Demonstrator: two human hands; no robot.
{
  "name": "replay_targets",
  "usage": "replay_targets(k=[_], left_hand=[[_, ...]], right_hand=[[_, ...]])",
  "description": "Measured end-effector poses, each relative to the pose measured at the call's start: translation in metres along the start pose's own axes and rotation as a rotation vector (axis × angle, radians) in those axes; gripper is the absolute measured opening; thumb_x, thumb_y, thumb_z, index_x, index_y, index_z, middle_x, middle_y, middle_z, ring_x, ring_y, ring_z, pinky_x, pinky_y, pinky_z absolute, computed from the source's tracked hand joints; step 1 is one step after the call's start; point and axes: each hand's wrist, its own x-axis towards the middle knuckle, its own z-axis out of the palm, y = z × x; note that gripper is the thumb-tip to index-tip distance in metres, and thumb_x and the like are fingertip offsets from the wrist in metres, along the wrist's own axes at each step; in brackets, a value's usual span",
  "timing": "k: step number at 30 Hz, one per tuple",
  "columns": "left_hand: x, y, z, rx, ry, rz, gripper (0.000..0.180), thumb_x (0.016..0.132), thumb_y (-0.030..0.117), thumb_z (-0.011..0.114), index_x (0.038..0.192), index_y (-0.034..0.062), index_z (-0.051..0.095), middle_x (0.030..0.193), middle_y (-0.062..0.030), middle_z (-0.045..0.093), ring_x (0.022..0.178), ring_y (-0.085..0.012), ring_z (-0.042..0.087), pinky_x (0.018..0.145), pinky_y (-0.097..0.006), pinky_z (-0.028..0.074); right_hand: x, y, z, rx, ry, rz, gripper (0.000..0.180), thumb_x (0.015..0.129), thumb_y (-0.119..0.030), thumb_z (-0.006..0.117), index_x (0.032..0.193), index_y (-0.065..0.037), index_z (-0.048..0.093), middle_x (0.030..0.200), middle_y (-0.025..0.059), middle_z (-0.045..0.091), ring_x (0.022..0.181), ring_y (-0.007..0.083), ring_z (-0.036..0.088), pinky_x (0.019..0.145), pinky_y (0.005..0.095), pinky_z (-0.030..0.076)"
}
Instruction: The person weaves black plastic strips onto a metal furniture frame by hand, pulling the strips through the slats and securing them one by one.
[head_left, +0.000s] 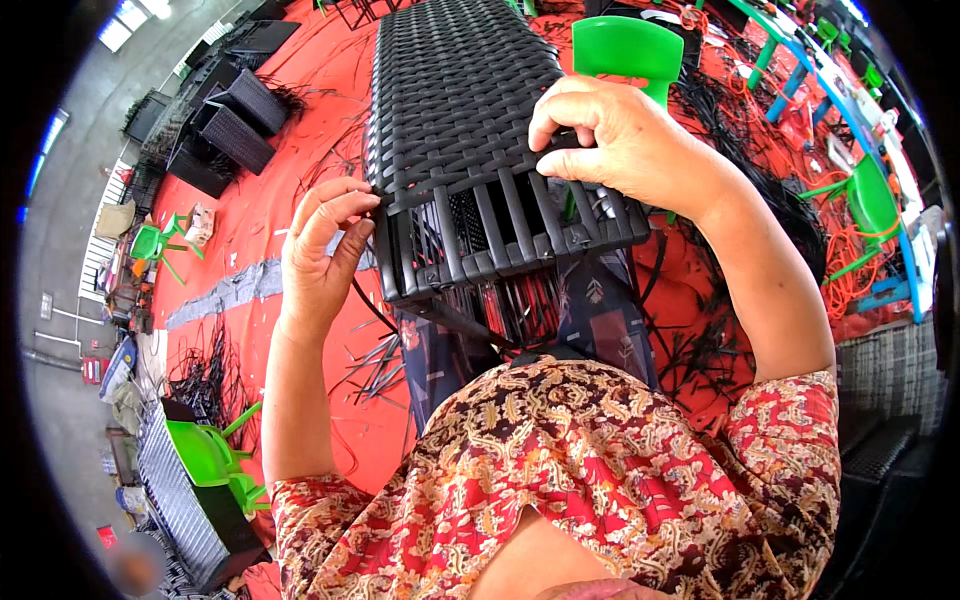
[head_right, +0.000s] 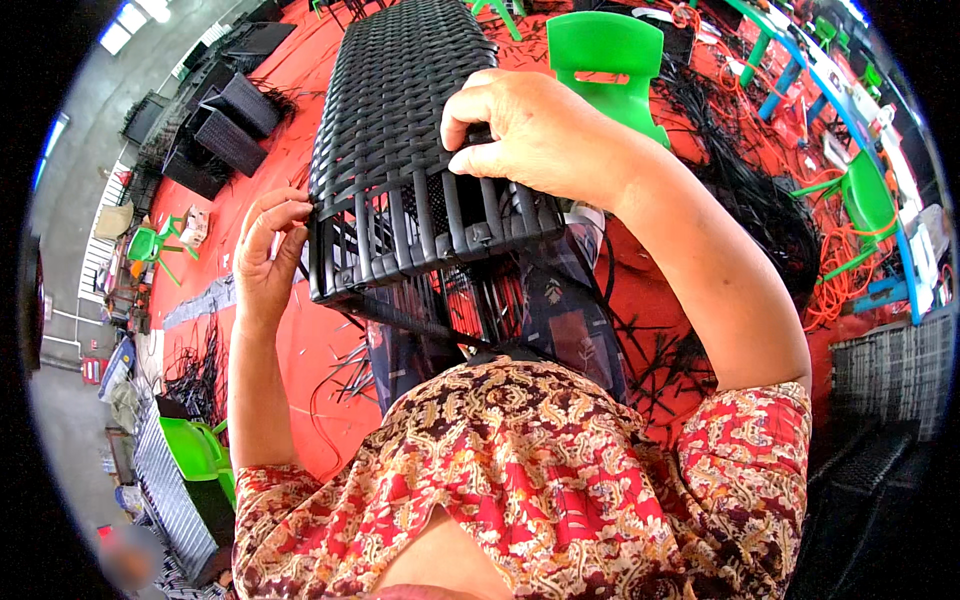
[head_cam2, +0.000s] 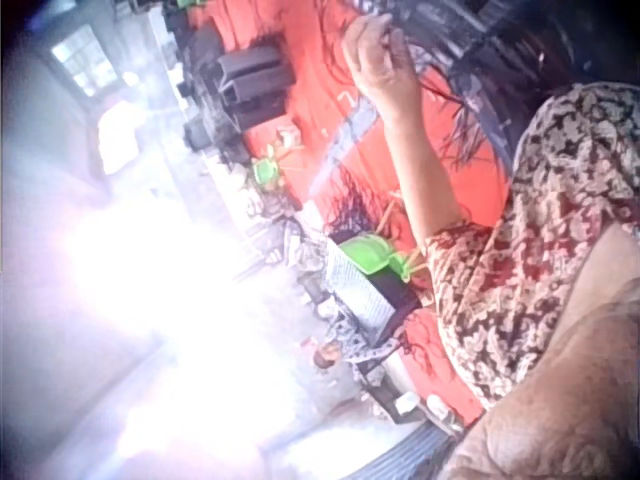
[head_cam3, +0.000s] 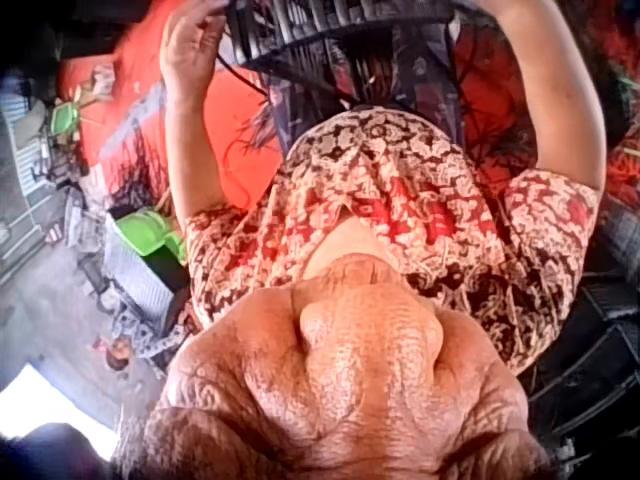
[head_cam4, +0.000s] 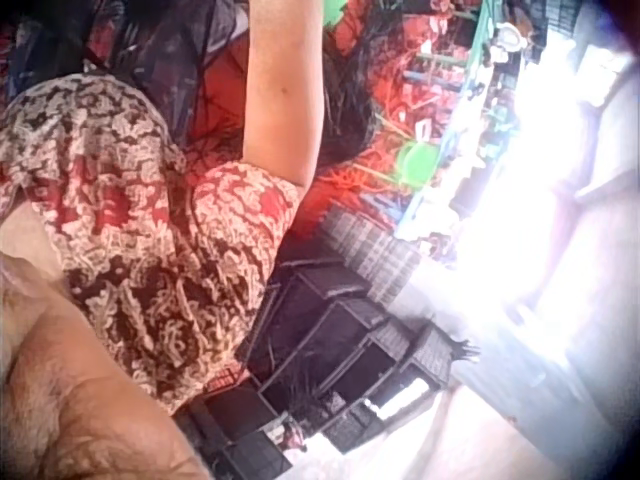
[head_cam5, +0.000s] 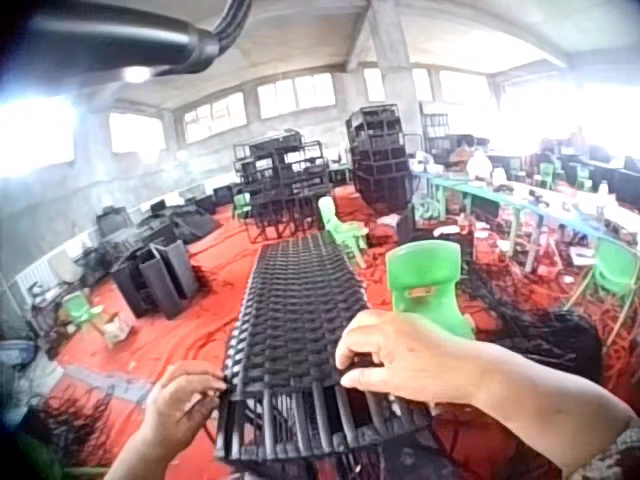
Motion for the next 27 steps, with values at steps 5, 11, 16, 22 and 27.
replay_targets(k=[5, 11, 16, 22, 27], left_hand=[[0.013, 0.016, -0.006, 0.006, -0.005, -0.129, 0.023, 0.078, 0.004, 0.065, 0.101, 0.0057, 0.063, 0.109, -0.0078, 0.059, 0.098, -0.0184, 0.055, 0.082, -0.031, 0.044], [0.044, 0.018, 0.019, 0.169, -0.149, 0.044, 0.036, 0.086, 0.019, 0.060, 0.120, 0.0066, 0.058, 0.132, -0.0149, 0.049, 0.128, -0.0289, 0.039, 0.105, -0.037, 0.031], [0.043, -0.027, 0.056, 0.399, -0.059, 0.377, 0.034, 0.090, 0.032, 0.050, 0.114, 0.0091, 0.057, 0.100, -0.0080, 0.052, 0.089, -0.0228, 0.045, 0.077, -0.034, 0.040], [0.041, -0.019, 0.058, -0.074, -0.029, 0.220, 0.030, 0.089, 0.026, 0.054, 0.107, 0.0053, 0.065, 0.118, -0.0187, 0.057, 0.115, -0.0297, 0.051, 0.100, -0.036, 0.037], [-0.056, -0.099, -0.012, -0.381, 0.329, -0.166, 0.031, 0.088, 0.029, 0.056, 0.105, 0.0050, 0.065, 0.095, -0.0112, 0.066, 0.091, -0.0201, 0.062, 0.081, -0.031, 0.048]], right_hand=[[0.009, -0.002, 0.000, 0.044, -0.052, 0.113, 0.017, 0.075, -0.016, 0.068, 0.083, -0.003, 0.061, 0.084, 0.0076, 0.057, 0.083, 0.0214, 0.057, 0.074, 0.0315, 0.044], [0.018, 0.019, 0.011, -0.288, 0.056, -0.253, 0.026, 0.081, -0.022, 0.067, 0.097, -0.003, 0.061, 0.103, 0.0061, 0.058, 0.096, 0.0181, 0.058, 0.085, 0.0310, 0.045], [0.036, -0.004, 0.042, -0.255, -0.047, -0.105, 0.036, 0.084, -0.019, 0.061, 0.116, -0.003, 0.058, 0.121, 0.0111, 0.056, 0.115, 0.0231, 0.050, 0.102, 0.0329, 0.034], [0.029, -0.016, 0.029, -0.292, -0.198, 0.046, 0.039, 0.087, -0.015, 0.055, 0.124, -0.003, 0.054, 0.135, 0.0126, 0.047, 0.129, 0.0234, 0.039, 0.108, 0.0351, 0.025], [0.018, 0.007, -0.003, -0.503, -0.273, 0.043, 0.047, 0.088, -0.028, 0.050, 0.128, -0.002, 0.049, 0.139, 0.0140, 0.042, 0.132, 0.0270, 0.034, 0.111, 0.0389, 0.019]])
